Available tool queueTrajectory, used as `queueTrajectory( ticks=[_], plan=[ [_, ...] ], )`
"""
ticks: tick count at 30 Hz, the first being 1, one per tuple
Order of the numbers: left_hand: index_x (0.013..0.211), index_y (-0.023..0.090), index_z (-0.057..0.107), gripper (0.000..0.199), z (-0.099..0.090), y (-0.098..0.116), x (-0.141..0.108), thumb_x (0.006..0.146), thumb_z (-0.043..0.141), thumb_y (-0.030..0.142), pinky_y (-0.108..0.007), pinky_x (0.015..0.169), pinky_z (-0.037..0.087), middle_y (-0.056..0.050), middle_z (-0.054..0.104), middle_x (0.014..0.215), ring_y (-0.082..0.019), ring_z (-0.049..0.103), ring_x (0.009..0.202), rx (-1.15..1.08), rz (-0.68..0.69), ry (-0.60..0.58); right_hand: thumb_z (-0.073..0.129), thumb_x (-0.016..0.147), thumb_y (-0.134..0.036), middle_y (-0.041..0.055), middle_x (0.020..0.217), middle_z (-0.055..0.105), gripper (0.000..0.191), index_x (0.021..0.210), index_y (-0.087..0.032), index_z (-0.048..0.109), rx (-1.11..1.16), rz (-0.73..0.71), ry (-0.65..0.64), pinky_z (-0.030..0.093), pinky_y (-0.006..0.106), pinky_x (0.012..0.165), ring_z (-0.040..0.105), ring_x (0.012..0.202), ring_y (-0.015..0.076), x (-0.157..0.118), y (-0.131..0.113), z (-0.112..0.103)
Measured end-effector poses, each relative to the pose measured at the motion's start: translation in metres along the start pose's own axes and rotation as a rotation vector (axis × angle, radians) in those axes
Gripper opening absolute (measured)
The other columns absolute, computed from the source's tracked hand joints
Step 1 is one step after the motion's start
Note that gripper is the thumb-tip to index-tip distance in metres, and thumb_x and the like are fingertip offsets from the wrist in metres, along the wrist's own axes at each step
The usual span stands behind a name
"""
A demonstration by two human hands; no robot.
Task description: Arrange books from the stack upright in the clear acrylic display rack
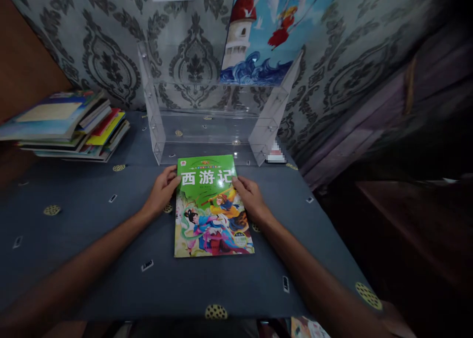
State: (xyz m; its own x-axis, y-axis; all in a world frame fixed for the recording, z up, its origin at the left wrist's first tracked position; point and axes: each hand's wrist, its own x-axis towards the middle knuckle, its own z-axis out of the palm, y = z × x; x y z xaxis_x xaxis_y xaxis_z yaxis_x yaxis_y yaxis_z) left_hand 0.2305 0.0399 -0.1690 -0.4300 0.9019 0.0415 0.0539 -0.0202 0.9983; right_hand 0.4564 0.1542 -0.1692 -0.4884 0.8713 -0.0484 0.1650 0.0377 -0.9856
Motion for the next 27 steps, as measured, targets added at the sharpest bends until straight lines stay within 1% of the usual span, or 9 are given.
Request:
queueTrajectory(
  ticks=[5,8,13,15,17,19,21,23,27],
  plan=[
    [0.121,0.016,0.061,0.042,-0.012,-0.003,0.005,0.086,0.055,0.040,-0.037,0.086,0.053,-0.008,0.071,0.101,-0.022,0.068,0.095,0.337,0.177,-0.002,0.050,0.084,-0.063,-0.0008,0.049,0.051,0.051,0.053,-0.023,0.048,-0.426,-0.099,-0.022,0.028,0.027,0.048,0.044,0.049,0.0138,0.003,-0.008,-0.015],
    [0.119,0.017,0.063,0.036,-0.015,-0.003,0.005,0.090,0.049,0.035,-0.040,0.092,0.052,-0.010,0.067,0.111,-0.023,0.065,0.102,0.584,0.312,-0.008,0.052,0.087,-0.056,0.0010,0.047,0.053,0.051,0.050,-0.021,0.053,-0.678,-0.110,0.017,0.027,0.028,0.051,0.047,0.048,0.0146,0.001,-0.016,-0.026],
    [0.124,0.019,0.059,0.035,-0.013,-0.003,0.002,0.096,0.043,0.032,-0.045,0.105,0.047,-0.012,0.063,0.127,-0.024,0.058,0.121,0.776,0.438,-0.062,0.049,0.093,-0.050,0.0029,0.053,0.060,0.046,0.060,-0.021,0.062,-0.745,-0.273,0.211,0.032,0.030,0.053,0.053,0.050,0.0168,-0.008,-0.025,-0.024],
    [0.129,0.018,0.057,0.038,-0.012,-0.005,0.001,0.098,0.042,0.035,-0.047,0.111,0.042,-0.014,0.060,0.134,-0.025,0.054,0.129,0.815,0.476,-0.088,0.047,0.097,-0.045,0.0047,0.065,0.069,0.039,0.074,-0.023,0.070,-0.657,-0.413,0.110,0.042,0.032,0.061,0.060,0.058,0.0193,-0.009,-0.026,-0.012],
    [0.134,0.017,0.054,0.041,-0.011,-0.006,-0.001,0.099,0.041,0.036,-0.049,0.115,0.038,-0.015,0.057,0.141,-0.026,0.048,0.136,0.856,0.486,-0.119,0.049,0.098,-0.040,0.0065,0.090,0.077,0.029,0.095,-0.026,0.074,-0.559,-0.558,-0.095,0.052,0.038,0.079,0.070,0.082,0.0241,-0.008,-0.026,0.004],
    [0.136,0.016,0.053,0.043,-0.010,-0.008,-0.001,0.100,0.040,0.037,-0.050,0.118,0.035,-0.016,0.053,0.146,-0.027,0.044,0.142,0.899,0.477,-0.143,0.053,0.096,-0.037,0.0058,0.117,0.074,0.026,0.113,-0.029,0.071,-0.502,-0.646,-0.294,0.049,0.047,0.101,0.066,0.113,0.0270,-0.002,-0.023,0.018],
    [0.137,0.014,0.052,0.045,-0.010,-0.009,-0.002,0.101,0.038,0.037,-0.051,0.119,0.033,-0.017,0.051,0.149,-0.027,0.042,0.143,0.930,0.465,-0.157,0.057,0.094,-0.036,0.0053,0.134,0.067,0.032,0.124,-0.030,0.067,-0.508,-0.663,-0.399,0.038,0.053,0.115,0.056,0.131,0.0271,0.006,-0.017,0.025],
    [0.139,0.013,0.051,0.046,-0.009,-0.009,-0.002,0.101,0.037,0.037,-0.051,0.119,0.033,-0.017,0.050,0.151,-0.027,0.042,0.144,0.951,0.448,-0.165,0.059,0.093,-0.036,0.0070,0.143,0.061,0.037,0.129,-0.028,0.065,-0.545,-0.629,-0.396,0.029,0.055,0.120,0.050,0.138,0.0275,0.015,-0.009,0.023],
    [0.140,0.014,0.050,0.048,-0.009,-0.008,-0.003,0.102,0.036,0.037,-0.051,0.120,0.033,-0.016,0.049,0.153,-0.026,0.042,0.144,0.974,0.433,-0.173,0.053,0.096,-0.039,0.0119,0.148,0.055,0.043,0.135,-0.023,0.061,-0.599,-0.540,-0.242,0.024,0.057,0.122,0.045,0.143,0.0297,0.032,0.008,0.002]
  ],
)
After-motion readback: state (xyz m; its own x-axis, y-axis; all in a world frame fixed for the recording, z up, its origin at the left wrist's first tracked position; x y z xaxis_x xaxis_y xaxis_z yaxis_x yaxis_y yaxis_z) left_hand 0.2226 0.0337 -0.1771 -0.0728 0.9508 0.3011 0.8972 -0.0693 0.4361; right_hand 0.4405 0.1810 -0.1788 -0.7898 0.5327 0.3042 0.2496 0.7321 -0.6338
